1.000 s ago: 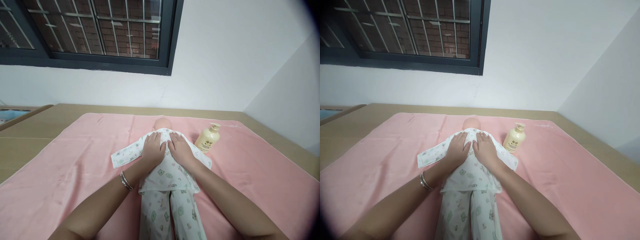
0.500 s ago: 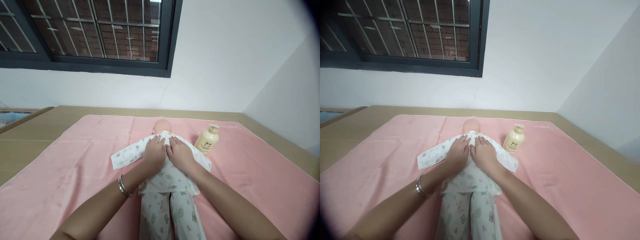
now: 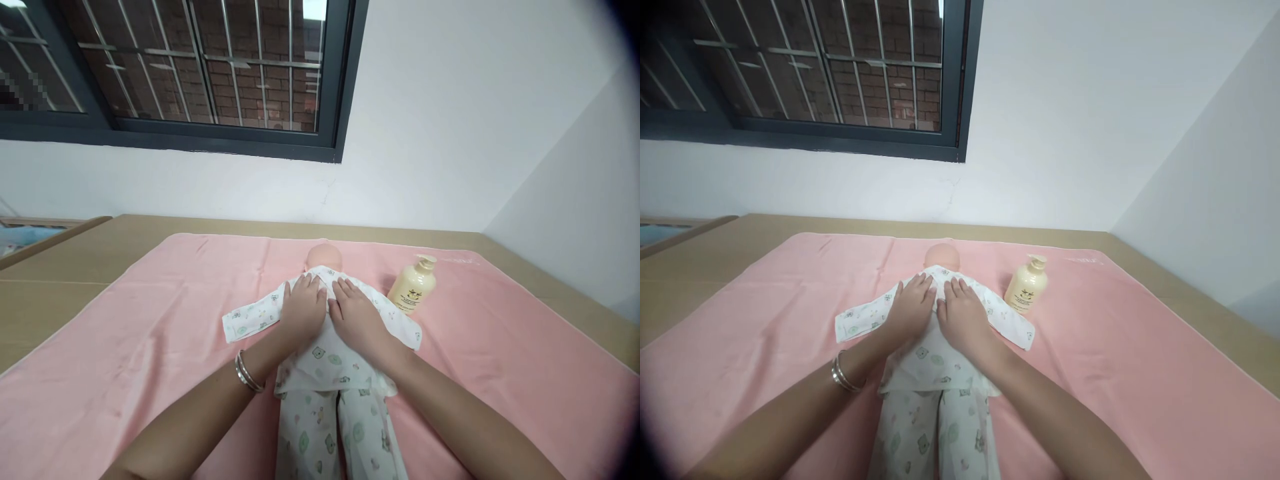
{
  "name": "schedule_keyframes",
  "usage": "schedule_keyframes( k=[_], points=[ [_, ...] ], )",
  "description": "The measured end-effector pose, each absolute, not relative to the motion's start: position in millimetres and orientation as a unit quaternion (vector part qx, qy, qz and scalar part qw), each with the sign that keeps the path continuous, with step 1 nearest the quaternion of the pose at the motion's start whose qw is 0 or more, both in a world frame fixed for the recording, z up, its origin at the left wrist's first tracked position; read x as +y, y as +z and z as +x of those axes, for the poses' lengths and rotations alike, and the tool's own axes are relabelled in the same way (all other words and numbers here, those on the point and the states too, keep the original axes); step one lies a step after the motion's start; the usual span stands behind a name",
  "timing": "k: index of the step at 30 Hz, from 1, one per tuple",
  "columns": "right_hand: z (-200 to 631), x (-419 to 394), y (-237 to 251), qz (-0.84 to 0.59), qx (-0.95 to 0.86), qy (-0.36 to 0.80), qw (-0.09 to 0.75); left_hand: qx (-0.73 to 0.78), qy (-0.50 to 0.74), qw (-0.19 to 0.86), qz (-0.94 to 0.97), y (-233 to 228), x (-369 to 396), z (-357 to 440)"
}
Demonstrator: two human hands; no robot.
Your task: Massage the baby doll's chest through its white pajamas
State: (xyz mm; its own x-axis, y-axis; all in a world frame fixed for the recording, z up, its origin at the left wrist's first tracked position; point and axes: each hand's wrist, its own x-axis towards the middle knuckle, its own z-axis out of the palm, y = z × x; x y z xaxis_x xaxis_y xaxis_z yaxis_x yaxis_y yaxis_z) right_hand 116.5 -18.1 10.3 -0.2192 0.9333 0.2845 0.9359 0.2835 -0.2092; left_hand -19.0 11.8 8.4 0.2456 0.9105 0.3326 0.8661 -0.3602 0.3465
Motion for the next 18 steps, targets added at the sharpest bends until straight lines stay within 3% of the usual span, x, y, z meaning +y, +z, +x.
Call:
schedule_keyframes(
  k=[5, 18],
  points=[
    [106, -35, 8, -0.589, -0.792, -0.03, 0.16, 0.574, 0.263, 0.111, 0.768, 0, 32, -23],
    [128, 3, 5, -0.603, -0.762, 0.025, 0.235, 0.549, 0.346, 0.04, 0.76, -20, 26, -15]
  ],
)
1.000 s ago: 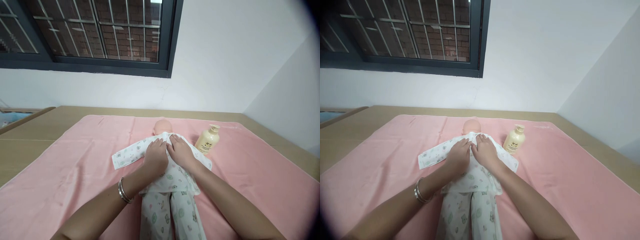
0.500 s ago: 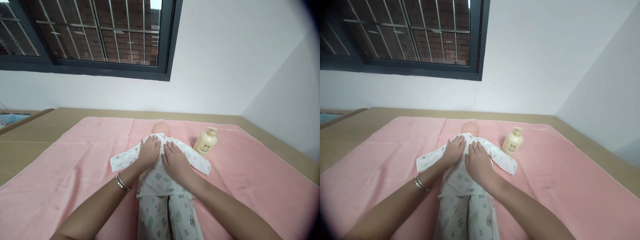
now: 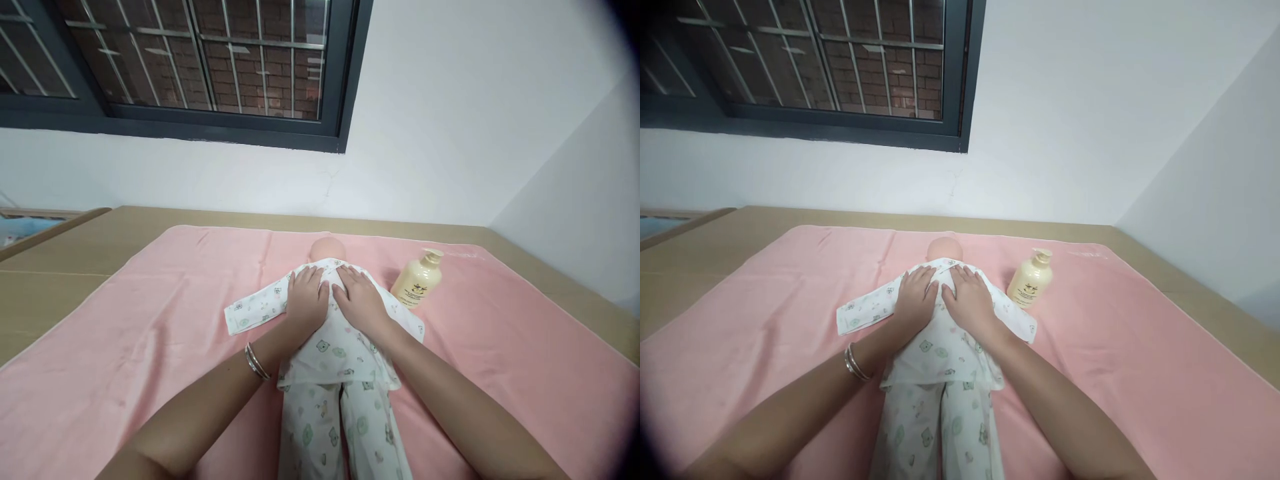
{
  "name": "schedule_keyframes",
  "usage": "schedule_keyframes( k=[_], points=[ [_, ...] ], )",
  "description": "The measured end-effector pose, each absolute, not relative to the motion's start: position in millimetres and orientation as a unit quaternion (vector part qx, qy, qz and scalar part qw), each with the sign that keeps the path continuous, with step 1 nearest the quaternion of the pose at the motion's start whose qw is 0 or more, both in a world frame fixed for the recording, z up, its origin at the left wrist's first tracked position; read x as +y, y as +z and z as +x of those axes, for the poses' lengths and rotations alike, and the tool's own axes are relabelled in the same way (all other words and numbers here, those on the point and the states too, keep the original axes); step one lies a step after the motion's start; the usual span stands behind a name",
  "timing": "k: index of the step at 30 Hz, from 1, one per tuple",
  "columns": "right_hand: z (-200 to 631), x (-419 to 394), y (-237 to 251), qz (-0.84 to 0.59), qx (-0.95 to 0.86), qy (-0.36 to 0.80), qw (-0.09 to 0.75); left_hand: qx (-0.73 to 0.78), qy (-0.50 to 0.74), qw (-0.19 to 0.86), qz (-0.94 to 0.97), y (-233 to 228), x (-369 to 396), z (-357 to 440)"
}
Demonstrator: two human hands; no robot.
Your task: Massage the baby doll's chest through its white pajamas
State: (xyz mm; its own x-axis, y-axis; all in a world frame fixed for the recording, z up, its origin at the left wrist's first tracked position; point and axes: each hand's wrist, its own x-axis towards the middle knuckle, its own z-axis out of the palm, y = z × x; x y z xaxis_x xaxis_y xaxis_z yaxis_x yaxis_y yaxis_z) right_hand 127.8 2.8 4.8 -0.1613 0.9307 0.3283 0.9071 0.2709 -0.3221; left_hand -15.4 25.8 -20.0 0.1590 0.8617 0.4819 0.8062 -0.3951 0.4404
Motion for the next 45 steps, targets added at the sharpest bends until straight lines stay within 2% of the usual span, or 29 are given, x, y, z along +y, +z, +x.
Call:
schedule_keyframes(
  k=[10, 21, 28, 37, 45],
  points=[
    [125, 2, -2, -0.603, -0.765, -0.009, 0.227, 0.562, 0.338, 0.017, 0.755, -19, 23, -14],
    [116, -17, 3, -0.613, -0.768, -0.107, 0.152, 0.573, 0.277, 0.012, 0.771, -12, 27, -18],
    [123, -10, 7, -0.62, -0.763, -0.064, 0.17, 0.499, 0.304, -0.041, 0.81, -5, 8, -12],
    [131, 3, 5, -0.614, -0.77, -0.004, 0.171, 0.515, 0.289, -0.069, 0.804, 1, -8, -8],
    [114, -25, 7, -0.588, -0.787, -0.041, 0.184, 0.552, 0.245, 0.018, 0.797, 4, 17, -19]
  ],
)
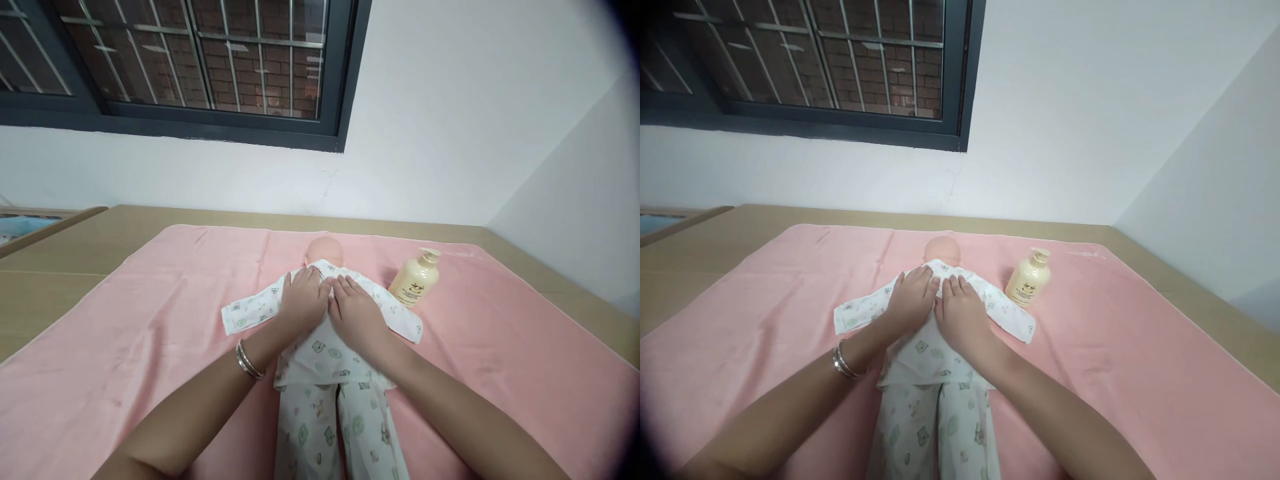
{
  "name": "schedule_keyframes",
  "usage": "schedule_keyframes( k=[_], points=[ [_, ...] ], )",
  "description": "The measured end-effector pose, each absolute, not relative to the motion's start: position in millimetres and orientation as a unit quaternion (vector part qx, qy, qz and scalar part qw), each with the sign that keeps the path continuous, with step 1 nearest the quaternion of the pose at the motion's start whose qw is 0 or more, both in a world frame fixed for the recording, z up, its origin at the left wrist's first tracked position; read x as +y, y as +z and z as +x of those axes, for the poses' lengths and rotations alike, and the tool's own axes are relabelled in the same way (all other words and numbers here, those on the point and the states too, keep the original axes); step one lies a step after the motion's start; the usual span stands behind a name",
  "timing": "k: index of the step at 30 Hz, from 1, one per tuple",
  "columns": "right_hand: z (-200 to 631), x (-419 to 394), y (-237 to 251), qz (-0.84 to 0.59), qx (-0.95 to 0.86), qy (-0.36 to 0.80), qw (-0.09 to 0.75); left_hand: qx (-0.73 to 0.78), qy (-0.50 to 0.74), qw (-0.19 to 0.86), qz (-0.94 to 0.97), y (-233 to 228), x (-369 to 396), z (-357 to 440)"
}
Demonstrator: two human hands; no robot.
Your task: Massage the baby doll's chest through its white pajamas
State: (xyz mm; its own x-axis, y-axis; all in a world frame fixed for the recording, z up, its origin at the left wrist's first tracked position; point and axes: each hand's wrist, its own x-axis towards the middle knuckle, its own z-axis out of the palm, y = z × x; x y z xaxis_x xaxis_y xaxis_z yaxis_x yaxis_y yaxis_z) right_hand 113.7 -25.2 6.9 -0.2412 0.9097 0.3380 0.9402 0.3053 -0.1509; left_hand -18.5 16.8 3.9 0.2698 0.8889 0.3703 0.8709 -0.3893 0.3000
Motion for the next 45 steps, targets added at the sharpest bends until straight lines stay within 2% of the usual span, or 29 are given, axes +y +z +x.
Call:
schedule_keyframes(
  k=[3, 6, 11, 20, 45],
  points=[
    [109, -33, 4, -0.579, -0.791, -0.062, 0.19, 0.553, 0.241, 0.055, 0.796, 3, 27, -23],
    [110, -33, 4, -0.577, -0.791, -0.062, 0.194, 0.554, 0.246, 0.045, 0.794, -2, 29, -23],
    [119, -13, 4, -0.594, -0.777, -0.016, 0.21, 0.539, 0.282, 0.013, 0.794, -12, 24, -18],
    [133, 8, -9, -0.56, -0.789, 0.027, 0.251, 0.537, 0.35, 0.039, 0.766, -16, 23, -16],
    [133, 8, -12, -0.559, -0.788, 0.022, 0.256, 0.542, 0.357, 0.048, 0.76, -17, 25, -16]
  ],
)
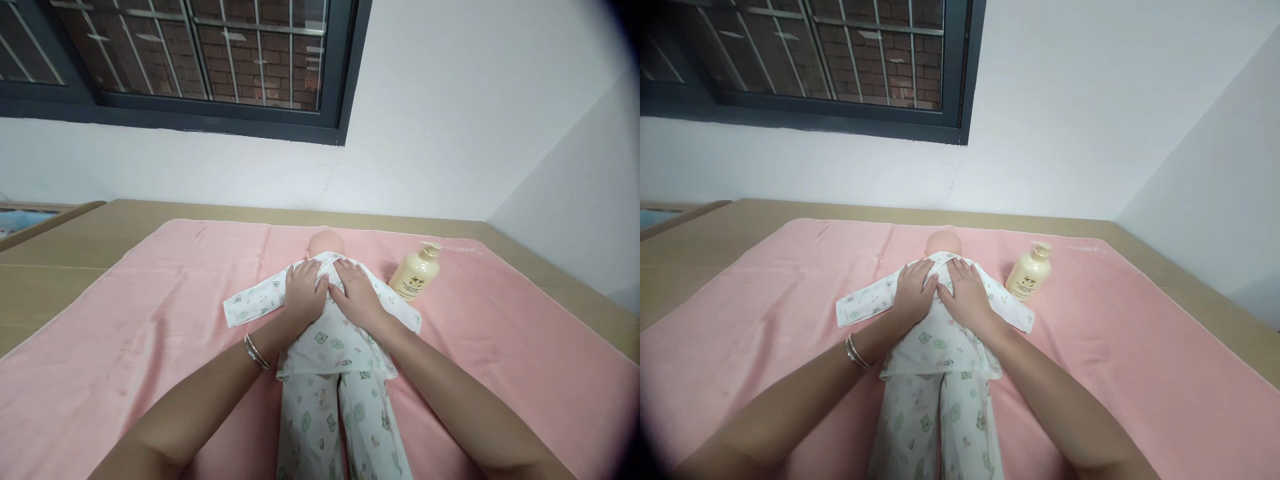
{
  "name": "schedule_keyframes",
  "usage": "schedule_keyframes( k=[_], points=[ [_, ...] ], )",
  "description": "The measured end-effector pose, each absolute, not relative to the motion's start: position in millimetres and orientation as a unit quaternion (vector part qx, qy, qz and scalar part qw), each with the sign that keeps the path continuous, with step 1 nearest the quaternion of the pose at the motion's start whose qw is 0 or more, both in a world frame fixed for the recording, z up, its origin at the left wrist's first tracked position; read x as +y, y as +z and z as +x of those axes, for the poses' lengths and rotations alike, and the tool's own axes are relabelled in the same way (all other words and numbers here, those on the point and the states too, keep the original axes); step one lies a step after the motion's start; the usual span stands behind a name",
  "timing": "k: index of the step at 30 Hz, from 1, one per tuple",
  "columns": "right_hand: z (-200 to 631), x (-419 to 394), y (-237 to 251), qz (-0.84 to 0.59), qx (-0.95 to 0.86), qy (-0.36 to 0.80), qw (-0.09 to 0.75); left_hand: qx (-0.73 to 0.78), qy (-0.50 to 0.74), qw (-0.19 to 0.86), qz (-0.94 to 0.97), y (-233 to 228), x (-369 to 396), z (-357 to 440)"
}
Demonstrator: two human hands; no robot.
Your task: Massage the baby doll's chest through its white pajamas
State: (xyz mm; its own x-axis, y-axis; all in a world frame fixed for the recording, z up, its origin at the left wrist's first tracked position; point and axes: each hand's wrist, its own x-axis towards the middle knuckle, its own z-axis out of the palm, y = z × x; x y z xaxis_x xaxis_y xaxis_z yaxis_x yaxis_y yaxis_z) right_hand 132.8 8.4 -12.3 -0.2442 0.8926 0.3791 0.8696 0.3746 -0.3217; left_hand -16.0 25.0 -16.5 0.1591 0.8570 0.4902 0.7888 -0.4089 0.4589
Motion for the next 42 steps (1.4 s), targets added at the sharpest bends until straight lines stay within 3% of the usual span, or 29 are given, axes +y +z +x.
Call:
schedule_keyframes(
  k=[11, 21, 32, 42],
  points=[
    [133, 9, -10, -0.557, -0.788, 0.034, 0.258, 0.543, 0.343, 0.036, 0.765, -16, 26, -17],
    [146, 23, -6, -0.561, -0.777, 0.094, 0.268, 0.533, 0.24, -0.086, 0.807, -2, -21, -2],
    [109, -45, 14, -0.599, -0.786, -0.112, 0.107, 0.55, 0.271, 0.121, 0.781, 8, 21, -24],
    [143, 4, 14, -0.573, -0.791, 0.017, 0.215, 0.484, 0.278, -0.023, 0.829, -1, -19, -4]
  ],
)
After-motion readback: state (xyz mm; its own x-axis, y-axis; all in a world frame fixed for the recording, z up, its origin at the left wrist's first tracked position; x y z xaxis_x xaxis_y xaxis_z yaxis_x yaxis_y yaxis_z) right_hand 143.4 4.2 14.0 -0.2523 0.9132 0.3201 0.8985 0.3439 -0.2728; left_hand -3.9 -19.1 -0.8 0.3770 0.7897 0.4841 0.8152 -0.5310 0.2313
